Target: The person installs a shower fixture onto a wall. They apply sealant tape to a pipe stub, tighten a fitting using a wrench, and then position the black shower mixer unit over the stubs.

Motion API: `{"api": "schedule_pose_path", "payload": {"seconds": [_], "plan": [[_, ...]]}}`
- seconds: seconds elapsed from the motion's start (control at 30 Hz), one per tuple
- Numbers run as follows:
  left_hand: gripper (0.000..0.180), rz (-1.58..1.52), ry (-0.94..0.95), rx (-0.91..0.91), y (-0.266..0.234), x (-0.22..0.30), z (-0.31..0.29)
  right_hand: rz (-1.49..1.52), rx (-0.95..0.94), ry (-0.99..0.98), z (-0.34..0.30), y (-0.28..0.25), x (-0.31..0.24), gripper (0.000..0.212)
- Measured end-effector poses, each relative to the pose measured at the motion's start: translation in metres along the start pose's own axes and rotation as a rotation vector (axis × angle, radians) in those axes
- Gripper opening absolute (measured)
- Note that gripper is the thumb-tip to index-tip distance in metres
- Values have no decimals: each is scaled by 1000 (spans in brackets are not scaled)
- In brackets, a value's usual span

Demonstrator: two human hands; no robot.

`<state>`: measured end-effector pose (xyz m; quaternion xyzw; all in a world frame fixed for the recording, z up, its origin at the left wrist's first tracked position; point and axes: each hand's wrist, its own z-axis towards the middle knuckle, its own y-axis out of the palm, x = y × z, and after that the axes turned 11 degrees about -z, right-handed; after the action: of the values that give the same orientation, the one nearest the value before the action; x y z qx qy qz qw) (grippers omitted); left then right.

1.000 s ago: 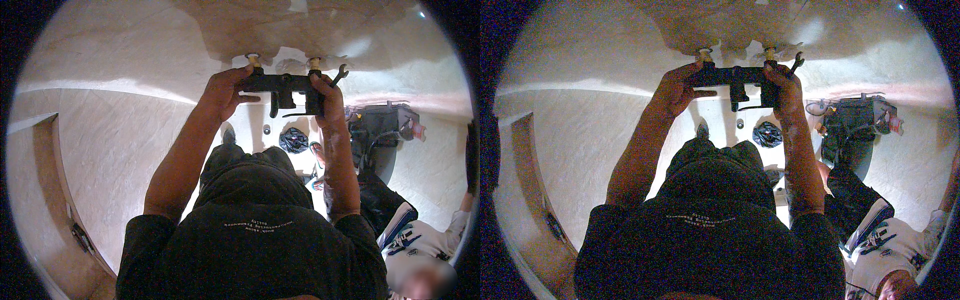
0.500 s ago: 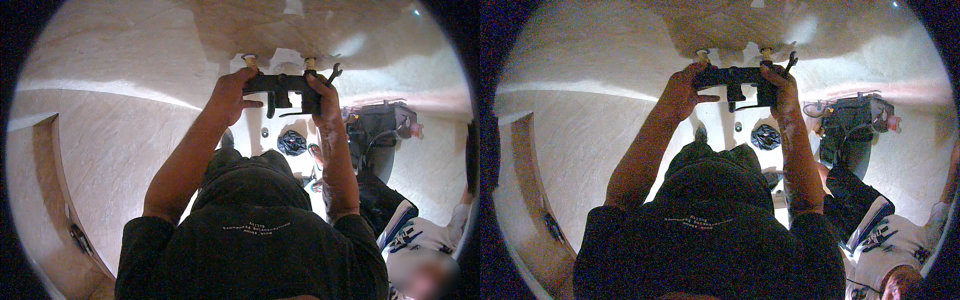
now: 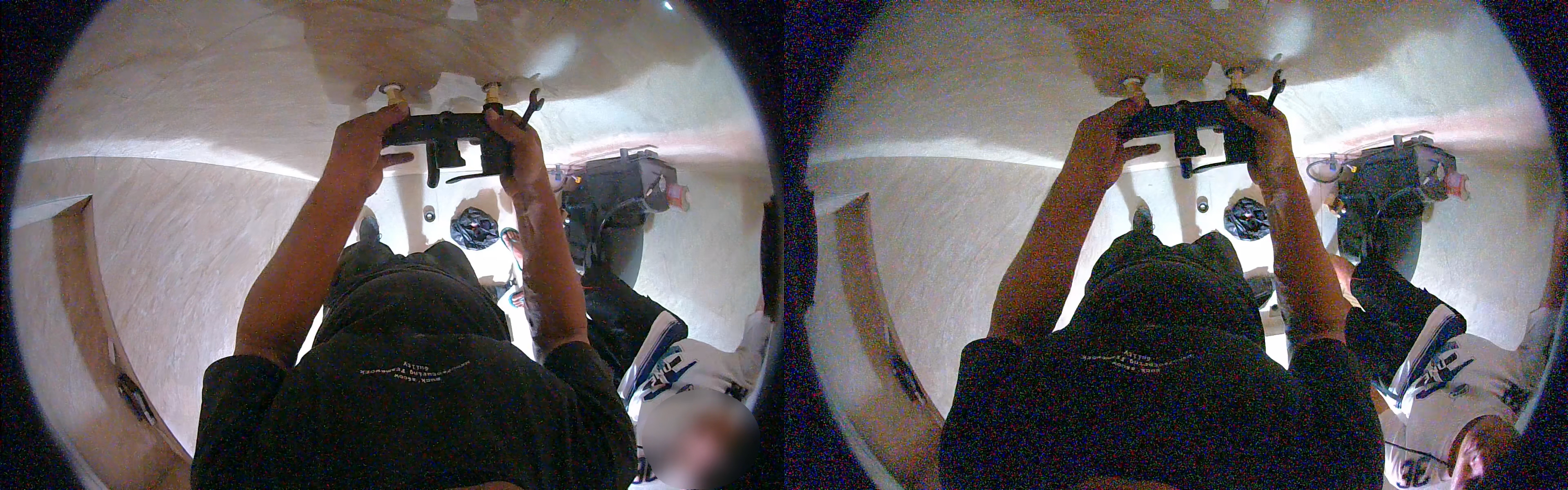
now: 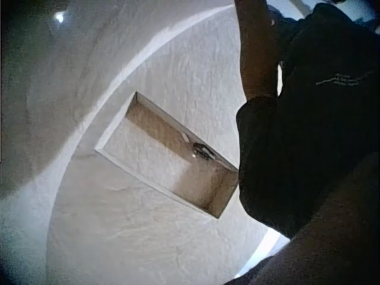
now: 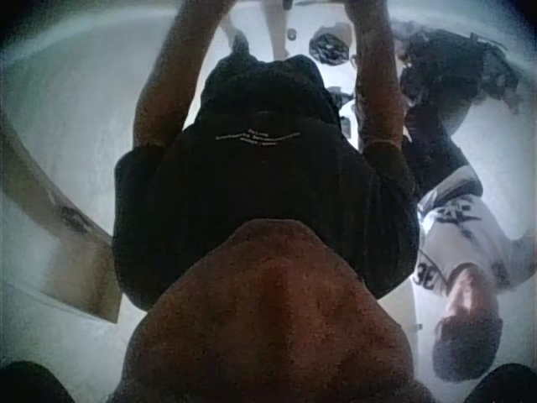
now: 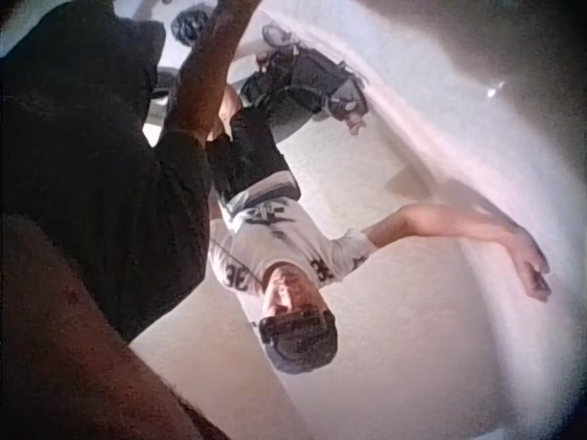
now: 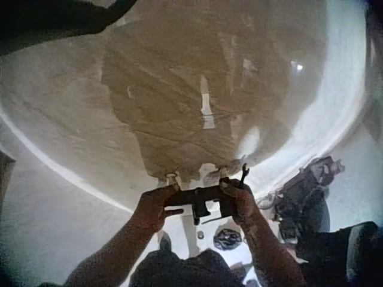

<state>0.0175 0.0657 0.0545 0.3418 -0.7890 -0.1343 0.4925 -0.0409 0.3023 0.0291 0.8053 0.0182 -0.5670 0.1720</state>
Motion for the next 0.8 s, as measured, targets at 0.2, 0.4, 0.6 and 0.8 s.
{"api": "schedule_pose_path", "payload": {"seconds": [0.2, 0.4, 0.6, 0.8], "plan": [[34, -98, -64, 24, 3, 2, 1, -67, 44, 20, -3, 8, -7, 24], [36, -59, -64, -18, 7, 6, -2, -68, 69, 10, -4, 10, -8, 24], [33, -59, -30, 13, 12, -5, -2, 67, 6, -14, -3, 7, 4, 23], [36, -48, -12, 26, 14, -10, -6, -7, 77, 82, -13, 14, -6, 24]]}}
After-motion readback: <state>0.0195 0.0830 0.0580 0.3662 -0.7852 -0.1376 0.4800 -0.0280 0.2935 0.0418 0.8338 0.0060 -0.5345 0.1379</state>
